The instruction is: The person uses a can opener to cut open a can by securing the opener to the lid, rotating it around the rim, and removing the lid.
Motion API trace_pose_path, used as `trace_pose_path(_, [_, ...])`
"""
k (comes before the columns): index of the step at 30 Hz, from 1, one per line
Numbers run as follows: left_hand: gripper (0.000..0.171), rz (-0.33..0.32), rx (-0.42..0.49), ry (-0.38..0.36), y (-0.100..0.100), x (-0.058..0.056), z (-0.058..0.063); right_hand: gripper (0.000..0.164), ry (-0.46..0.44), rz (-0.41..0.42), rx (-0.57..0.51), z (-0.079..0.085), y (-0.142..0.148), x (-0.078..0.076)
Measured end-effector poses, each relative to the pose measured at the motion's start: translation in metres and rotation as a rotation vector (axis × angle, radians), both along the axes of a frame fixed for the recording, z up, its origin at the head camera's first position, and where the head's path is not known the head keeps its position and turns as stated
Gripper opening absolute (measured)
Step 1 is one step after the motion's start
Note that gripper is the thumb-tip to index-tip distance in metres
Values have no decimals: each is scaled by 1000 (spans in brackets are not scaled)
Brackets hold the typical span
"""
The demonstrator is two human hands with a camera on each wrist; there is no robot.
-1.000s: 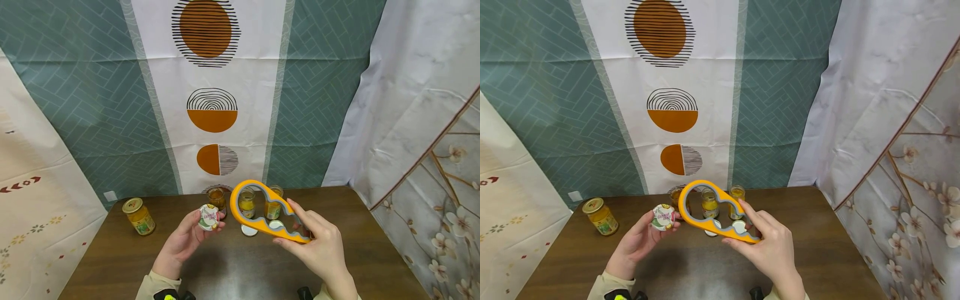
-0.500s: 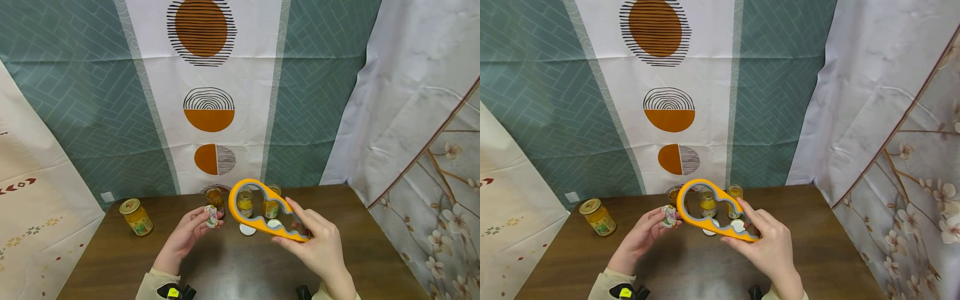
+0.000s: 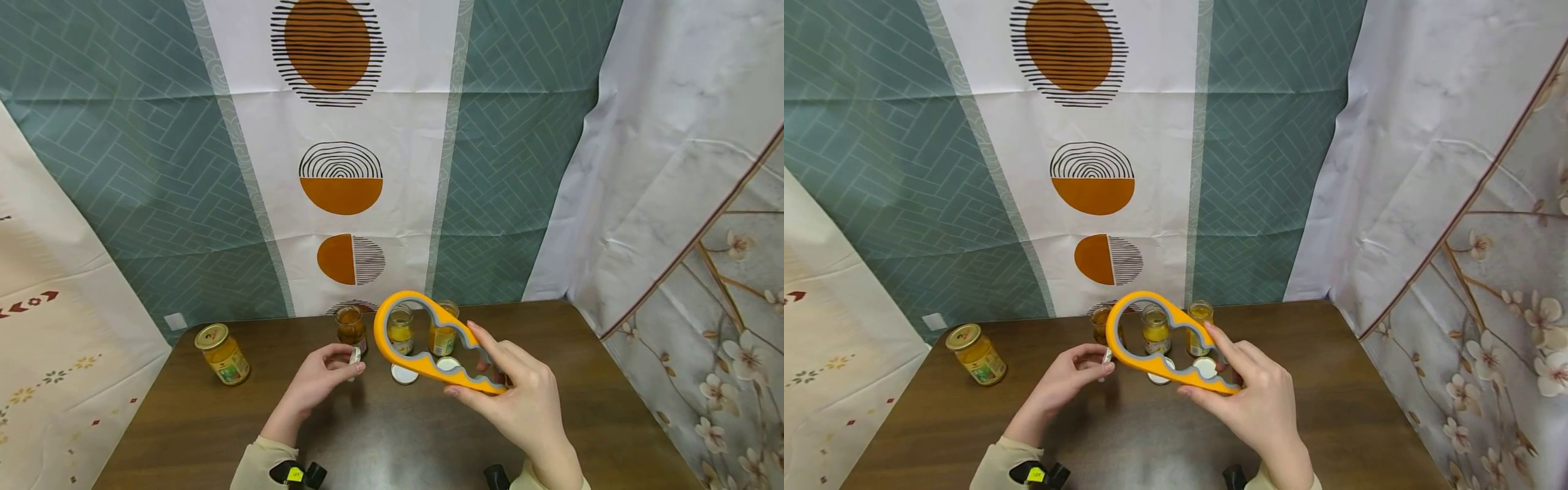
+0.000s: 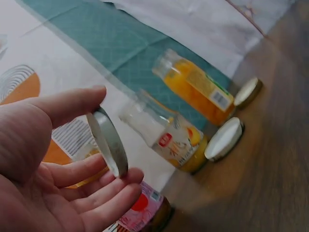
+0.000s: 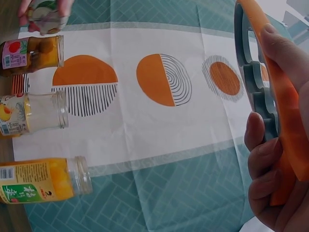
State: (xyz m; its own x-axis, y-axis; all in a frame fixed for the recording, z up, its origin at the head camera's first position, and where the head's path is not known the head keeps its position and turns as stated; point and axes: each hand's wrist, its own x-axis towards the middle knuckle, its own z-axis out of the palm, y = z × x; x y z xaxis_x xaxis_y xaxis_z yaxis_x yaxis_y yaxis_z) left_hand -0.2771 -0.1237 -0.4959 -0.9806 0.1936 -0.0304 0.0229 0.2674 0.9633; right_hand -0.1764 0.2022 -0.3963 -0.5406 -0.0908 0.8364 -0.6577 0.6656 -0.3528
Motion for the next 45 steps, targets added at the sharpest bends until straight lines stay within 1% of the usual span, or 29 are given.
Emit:
trace_pose_path(4, [52, 55, -124, 33, 2, -3, -8, 82, -3, -3, 1, -1, 1, 0])
trace_pose_path(6, [53, 69, -193, 54, 3, -5, -13, 82, -3, -3, 1, 0, 0, 0])
trace_pose_path(10, [54, 65, -294, 99, 3, -5, -18, 82, -2, -5, 1, 1, 0, 0])
trace_pose_path(13, [53, 54, -344, 132, 4, -6, -23, 82, -3, -9, 3, 1, 0, 1])
trace_pose_path(17, [55, 44, -420, 177, 5, -9, -33, 83, -6, -12, 8, 0, 1, 1])
trace_pose_path(20, [58, 38, -467, 216, 6, -10, -38, 83, -9, -14, 10, -1, 1, 0])
trace_pose_path(23, [59, 32, -507, 259, 7, -10, -41, 84, -12, -16, 12, -1, 1, 0])
trace_pose_path(26, [59, 29, -542, 286, 8, -10, -45, 84, -13, -21, 15, -1, 1, 0])
trace_pose_path(34, [61, 37, -575, 302, 10, -12, -54, 84, -8, -20, 17, -1, 1, 0])
trace_pose_path(39, [62, 55, -590, 324, 11, -12, -55, 83, -4, -17, 16, 0, 1, 0])
trace_pose_path(45, [64, 64, -620, 330, 14, -11, -56, 83, -1, -7, 13, 2, 0, 1])
